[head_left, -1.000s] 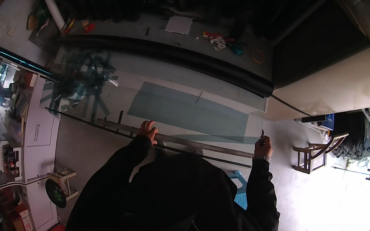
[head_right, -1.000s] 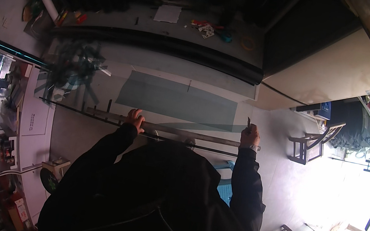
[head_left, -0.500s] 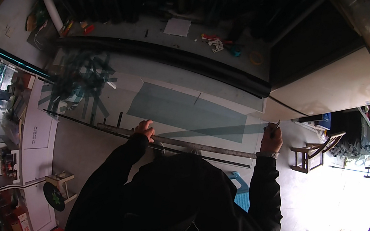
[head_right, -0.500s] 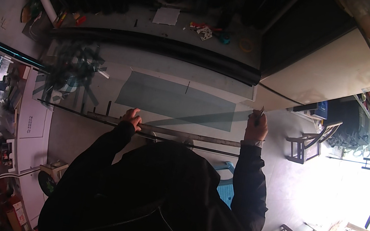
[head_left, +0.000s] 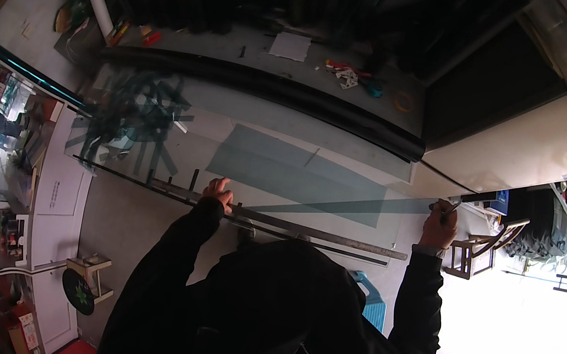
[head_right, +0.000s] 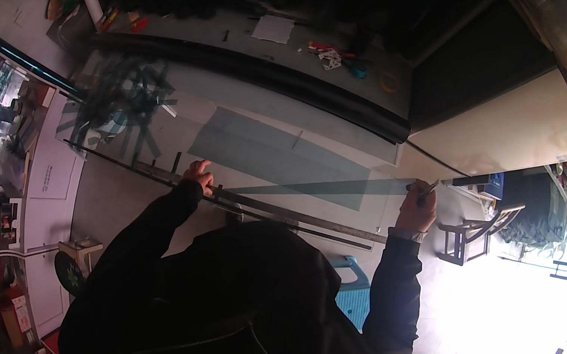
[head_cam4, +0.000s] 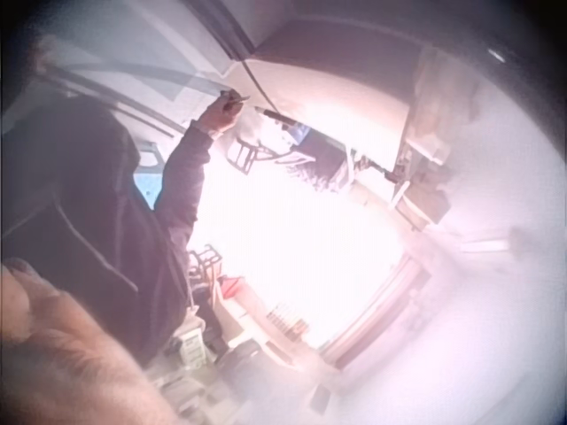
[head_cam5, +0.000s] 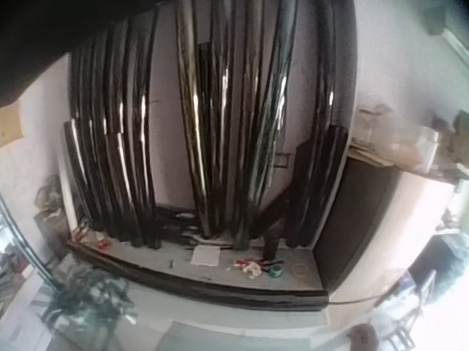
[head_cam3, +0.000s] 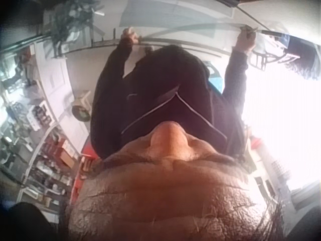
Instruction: The person uses a metal straightedge and a glass cutter to score a large sheet of glass on a workbench. They repeatedly reposition the straightedge and score along its edge, then remove small broken glass fragments from the sheet.
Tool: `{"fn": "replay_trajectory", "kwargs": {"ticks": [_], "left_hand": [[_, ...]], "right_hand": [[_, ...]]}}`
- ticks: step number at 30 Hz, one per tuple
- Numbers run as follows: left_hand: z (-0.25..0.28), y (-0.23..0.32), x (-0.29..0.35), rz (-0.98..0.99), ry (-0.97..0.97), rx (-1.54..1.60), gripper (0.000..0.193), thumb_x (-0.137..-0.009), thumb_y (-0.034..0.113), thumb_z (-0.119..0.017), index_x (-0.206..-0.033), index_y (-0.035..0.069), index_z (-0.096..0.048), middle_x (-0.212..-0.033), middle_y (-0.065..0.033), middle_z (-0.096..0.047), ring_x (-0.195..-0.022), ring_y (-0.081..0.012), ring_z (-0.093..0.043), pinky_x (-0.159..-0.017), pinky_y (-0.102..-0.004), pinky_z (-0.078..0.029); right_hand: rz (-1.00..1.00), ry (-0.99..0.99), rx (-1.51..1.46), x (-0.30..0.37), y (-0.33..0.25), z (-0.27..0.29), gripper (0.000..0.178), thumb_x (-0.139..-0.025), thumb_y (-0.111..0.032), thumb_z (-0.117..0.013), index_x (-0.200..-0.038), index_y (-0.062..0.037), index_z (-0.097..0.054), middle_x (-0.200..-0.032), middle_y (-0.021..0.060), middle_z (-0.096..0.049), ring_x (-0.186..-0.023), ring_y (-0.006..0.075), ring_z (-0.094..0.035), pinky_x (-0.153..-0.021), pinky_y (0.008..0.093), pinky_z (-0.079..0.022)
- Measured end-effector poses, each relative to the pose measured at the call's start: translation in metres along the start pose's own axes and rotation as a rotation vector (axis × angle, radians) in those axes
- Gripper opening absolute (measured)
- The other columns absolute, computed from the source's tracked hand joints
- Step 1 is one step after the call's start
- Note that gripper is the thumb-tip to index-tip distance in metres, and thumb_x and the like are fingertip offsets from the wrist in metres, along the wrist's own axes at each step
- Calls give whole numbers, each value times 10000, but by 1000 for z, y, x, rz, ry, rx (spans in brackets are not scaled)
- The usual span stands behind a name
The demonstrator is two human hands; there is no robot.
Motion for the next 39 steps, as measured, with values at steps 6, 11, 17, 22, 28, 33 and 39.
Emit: {"fn": "replay_trajectory", "kwargs": {"ticks": [6, 11, 17, 22, 28, 33, 39], "left_hand": [[-1, -35, -5, 99, -10, -29, 360, -630, 239, -908, -846, 162, -631, -1533, -45, -343, -1421, -362, -287, -1038, -535, -403], [-6, -43, -7, 123, -39, -17, 351, -647, 249, -903, -867, 167, -642, -1550, -47, -321, -1434, -369, -270, -1052, -544, -394], [-8, -36, -12, 249, -132, -158, 386, -667, 283, -894, -941, 137, -665, -1535, -85, -348, -1414, -385, -302, -1053, -548, -405], [20, 91, -50, -128, 168, 191, 471, -698, 294, -878, -1057, 105, -638, -1361, -206, -518, -1249, -434, -487, -1028, -506, -434], [95, 306, -59, -596, 129, 865, 832, -775, 292, -872, -1447, 81, -429, -1481, -194, -415, -1110, -292, -610, -929, -422, -527], [87, 363, -37, -628, -237, 911, 799, -838, 259, -828, -1477, 75, -385, -1279, -197, -615, -762, -192, -682, -685, -324, -569], [31, 318, -28, -440, -577, 999, 724, -913, 164, -746, -1495, 32, -335, -1367, -170, -522, -828, -191, -709, -727, -324, -570]], "right_hand": [[46, 70, 41, -13, 1, 17, 114, -930, -94, -662, -1038, -65, -689, -843, 42, -709, -723, 115, -633, -622, 274, -496], [50, 187, 6, -23, -2, 37, 114, -930, -104, -663, -1035, -70, -690, -842, 35, -702, -682, 110, -615, -573, 270, -478], [-29, 289, -312, -31, -43, 80, 50, -962, -116, -616, -994, -78, -622, -571, -34, -462, -431, 57, -361, -390, 235, -266], [-170, 84, -312, -12, -60, 56, 57, -963, -100, -611, -1007, -71, -631, -634, -16, -521, -432, 65, -400, -378, 238, -291], [-315, -361, -445, 66, -74, -58, 115, -923, -32, -631, -1035, -21, -654, -752, 36, -618, -466, 77, -460, -388, 233, -330], [-385, -703, -506, 132, -104, -121, 114, -910, 24, -621, -1011, -5, -662, -756, 74, -666, -447, 68, -462, -388, 223, -338], [-429, -564, -644, 110, -83, -111, 131, -924, 40, -598, -1013, -22, -671, -782, 84, -684, -431, 62, -452, -371, 222, -332]]}}
Point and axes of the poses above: each hand's wrist, its own x-axis away from the middle knuckle, its own z-axis out of the back of the hand, y = z × x, the point moved 10 cm from there along -x, towards the middle knuckle
